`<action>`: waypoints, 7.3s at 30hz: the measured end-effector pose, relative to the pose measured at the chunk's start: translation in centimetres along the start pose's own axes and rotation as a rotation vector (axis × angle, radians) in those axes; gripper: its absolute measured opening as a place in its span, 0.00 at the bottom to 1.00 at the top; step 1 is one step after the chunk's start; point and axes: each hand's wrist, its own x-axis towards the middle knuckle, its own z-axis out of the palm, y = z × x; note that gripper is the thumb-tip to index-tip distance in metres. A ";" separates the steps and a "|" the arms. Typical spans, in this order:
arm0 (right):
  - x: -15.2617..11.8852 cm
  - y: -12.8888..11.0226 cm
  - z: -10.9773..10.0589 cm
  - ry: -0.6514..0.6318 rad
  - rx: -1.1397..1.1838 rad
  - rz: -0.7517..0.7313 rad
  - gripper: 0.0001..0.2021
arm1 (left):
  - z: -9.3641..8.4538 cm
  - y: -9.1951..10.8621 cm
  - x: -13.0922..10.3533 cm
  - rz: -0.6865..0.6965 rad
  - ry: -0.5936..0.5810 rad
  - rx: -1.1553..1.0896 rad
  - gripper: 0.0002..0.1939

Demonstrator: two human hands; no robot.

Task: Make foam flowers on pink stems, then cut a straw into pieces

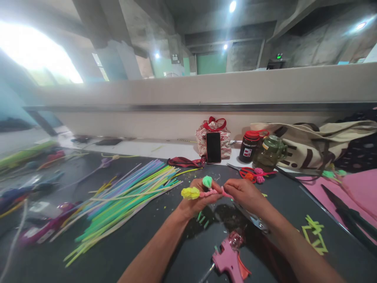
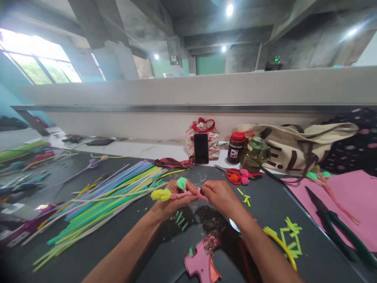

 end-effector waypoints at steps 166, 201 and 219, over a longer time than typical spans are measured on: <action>-0.2 -1.1 3.5 0.138 0.782 0.213 0.15 | 1.5 0.1 1.1 -0.289 0.453 -0.732 0.09; -0.8 0.6 -2.8 -0.076 0.493 0.111 0.06 | -0.9 1.6 1.2 -0.402 -0.004 -0.156 0.13; -0.4 0.7 -1.2 -0.166 0.428 -0.014 0.08 | 0.4 0.5 0.6 -0.508 -0.217 -0.212 0.07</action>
